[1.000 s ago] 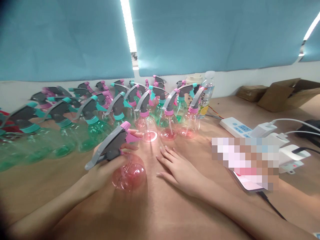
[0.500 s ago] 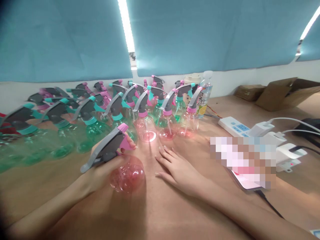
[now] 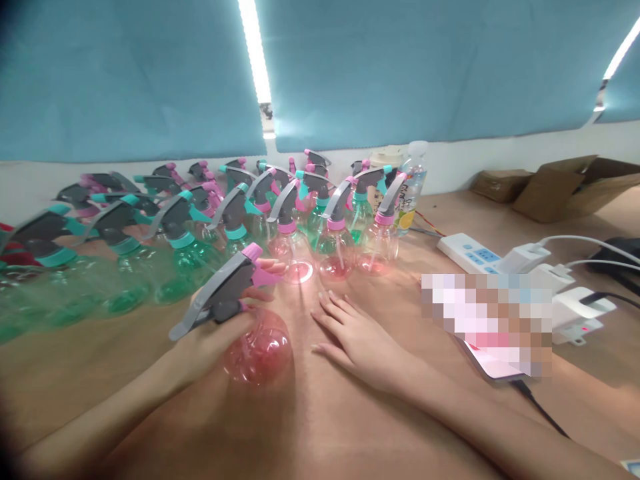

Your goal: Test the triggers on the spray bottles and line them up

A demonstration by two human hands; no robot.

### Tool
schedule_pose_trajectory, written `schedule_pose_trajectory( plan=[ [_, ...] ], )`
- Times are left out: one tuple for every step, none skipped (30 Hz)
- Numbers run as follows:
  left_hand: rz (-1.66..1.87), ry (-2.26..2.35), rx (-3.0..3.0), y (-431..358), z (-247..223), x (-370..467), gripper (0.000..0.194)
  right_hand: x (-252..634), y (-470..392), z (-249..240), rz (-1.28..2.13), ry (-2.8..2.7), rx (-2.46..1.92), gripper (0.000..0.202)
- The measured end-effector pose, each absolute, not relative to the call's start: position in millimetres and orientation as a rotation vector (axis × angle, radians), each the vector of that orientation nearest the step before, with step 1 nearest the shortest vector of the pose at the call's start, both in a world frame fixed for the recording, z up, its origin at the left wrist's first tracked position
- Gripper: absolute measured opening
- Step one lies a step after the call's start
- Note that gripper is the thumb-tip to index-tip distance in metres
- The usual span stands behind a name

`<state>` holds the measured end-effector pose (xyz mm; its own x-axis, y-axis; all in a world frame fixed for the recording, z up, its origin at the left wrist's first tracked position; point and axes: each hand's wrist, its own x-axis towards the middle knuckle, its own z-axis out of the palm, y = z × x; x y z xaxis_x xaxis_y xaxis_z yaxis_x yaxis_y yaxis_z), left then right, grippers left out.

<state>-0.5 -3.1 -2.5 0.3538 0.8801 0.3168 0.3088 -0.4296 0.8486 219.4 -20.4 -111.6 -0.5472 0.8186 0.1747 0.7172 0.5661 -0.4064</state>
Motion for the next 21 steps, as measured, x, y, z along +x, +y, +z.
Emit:
schedule_pose_trajectory(
  plan=[
    [1.053, 1.041, 1.919, -4, -2, 0, 0.011, 219, -20, -112, 0.411, -2.459, -1.256, 0.059],
    [1.058, 1.050, 1.918, -4, -2, 1, 0.011, 219, -20, -112, 0.410, -2.460, -1.257, 0.059],
    [1.061, 1.061, 1.919, -4, -2, 1, 0.011, 219, -20, -112, 0.409, -2.464, -1.259, 0.060],
    [1.059, 1.073, 1.929, -4, -2, 1, 0.011, 219, -20, -112, 0.407, -2.470, -1.262, 0.060],
    [1.050, 1.085, 1.946, -4, -2, 1, 0.011, 219, -20, -112, 0.405, -2.475, -1.267, 0.060],
    [1.045, 1.093, 1.966, -4, -3, 0, 0.010, 219, -20, -111, 0.404, -2.479, -1.271, 0.061],
    [1.046, 1.100, 1.986, -4, -4, 0, 0.009, 219, -20, -111, 0.407, -2.482, -1.272, 0.061],
    [1.052, 1.105, 2.003, -4, -5, -1, 0.008, 220, -20, -111, 0.411, -2.482, -1.270, 0.060],
    [1.058, 1.108, 2.017, -4, -5, -2, 0.007, 220, -20, -110, 0.418, -2.480, -1.266, 0.060],
    [1.061, 1.112, 2.025, -3, -6, -2, 0.007, 220, -20, -109, 0.424, -2.477, -1.260, 0.059],
    [1.061, 1.114, 2.027, -3, -6, -3, 0.009, 220, -19, -108, 0.431, -2.478, -1.255, 0.059],
    [1.057, 1.110, 2.024, -3, -6, -3, 0.011, 220, -19, -106, 0.437, -2.481, -1.250, 0.059],
    [1.049, 1.100, 2.021, -3, -6, -3, 0.012, 220, -19, -104, 0.443, -2.487, -1.246, 0.059],
    [1.047, 1.081, 2.019, -3, -5, -3, 0.012, 219, -19, -101, 0.450, -2.494, -1.243, 0.060],
    [1.048, 1.059, 2.021, -3, -5, -3, 0.010, 219, -19, -98, 0.460, -2.501, -1.242, 0.060],
    [1.053, 1.038, 2.024, -3, -4, -2, 0.008, 218, -19, -95, 0.473, -2.506, -1.242, 0.061],
    [1.054, 1.024, 2.027, -3, -3, -2, 0.006, 216, -19, -91, 0.489, -2.509, -1.242, 0.062],
    [1.055, 1.021, 2.030, -4, -3, -2, 0.006, 215, -20, -87, 0.504, -2.507, -1.235, 0.064],
    [1.051, 1.026, 2.032, -4, -3, -1, 0.005, 213, -21, -83, 0.519, -2.504, -1.218, 0.065],
    [1.043, 1.037, 2.035, -5, -3, -1, 0.005, 210, -23, -78, 0.538, -2.499, -1.192, 0.066],
    [1.030, 1.050, 2.039, -5, -4, 0, 0.005, 207, -24, -74, 0.565, -2.495, -1.157, 0.066]
  ],
)
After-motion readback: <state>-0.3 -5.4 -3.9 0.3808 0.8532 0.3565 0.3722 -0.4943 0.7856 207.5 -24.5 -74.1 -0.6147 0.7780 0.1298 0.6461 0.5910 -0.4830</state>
